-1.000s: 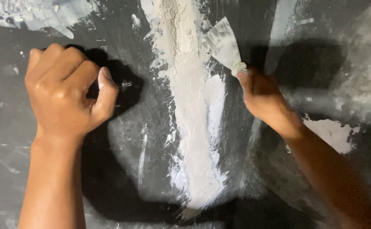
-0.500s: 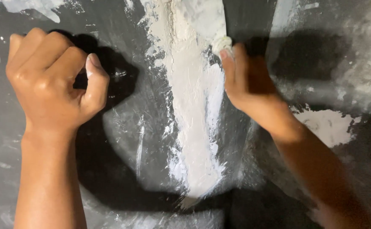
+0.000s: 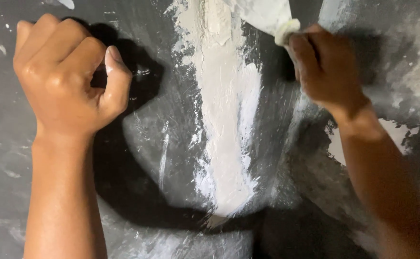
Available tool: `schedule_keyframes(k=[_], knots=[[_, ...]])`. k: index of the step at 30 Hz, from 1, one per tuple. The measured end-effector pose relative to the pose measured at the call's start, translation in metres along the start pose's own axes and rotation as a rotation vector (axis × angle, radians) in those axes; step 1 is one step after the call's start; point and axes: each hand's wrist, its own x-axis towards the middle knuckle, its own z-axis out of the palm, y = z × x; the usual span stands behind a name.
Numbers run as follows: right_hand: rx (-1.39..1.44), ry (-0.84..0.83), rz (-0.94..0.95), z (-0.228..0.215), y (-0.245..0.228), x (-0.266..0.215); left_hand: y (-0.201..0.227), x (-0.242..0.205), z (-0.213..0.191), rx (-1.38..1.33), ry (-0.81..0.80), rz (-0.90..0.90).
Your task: The person scrapes plaster from a bucket using a putty knife and applies it to gaps and corners of a concrete wall.
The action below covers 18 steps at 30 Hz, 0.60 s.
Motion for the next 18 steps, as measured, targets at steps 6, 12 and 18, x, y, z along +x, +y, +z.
schedule_keyframes(k=[6, 12, 18], knots=[[-0.101, 0.034, -0.282, -0.004, 0.062, 0.042, 0.002, 0.005, -0.002, -0.002, 0.005, 0.009], [-0.2, 0.063, -0.463, 0.018, 0.1, 0.063, 0.004, 0.006, -0.002, 0.005, -0.015, -0.007], [-0.223, 0.056, -0.337, 0.031, 0.107, 0.052, 0.003, 0.0, -0.005, -0.022, -0.045, -0.023]])
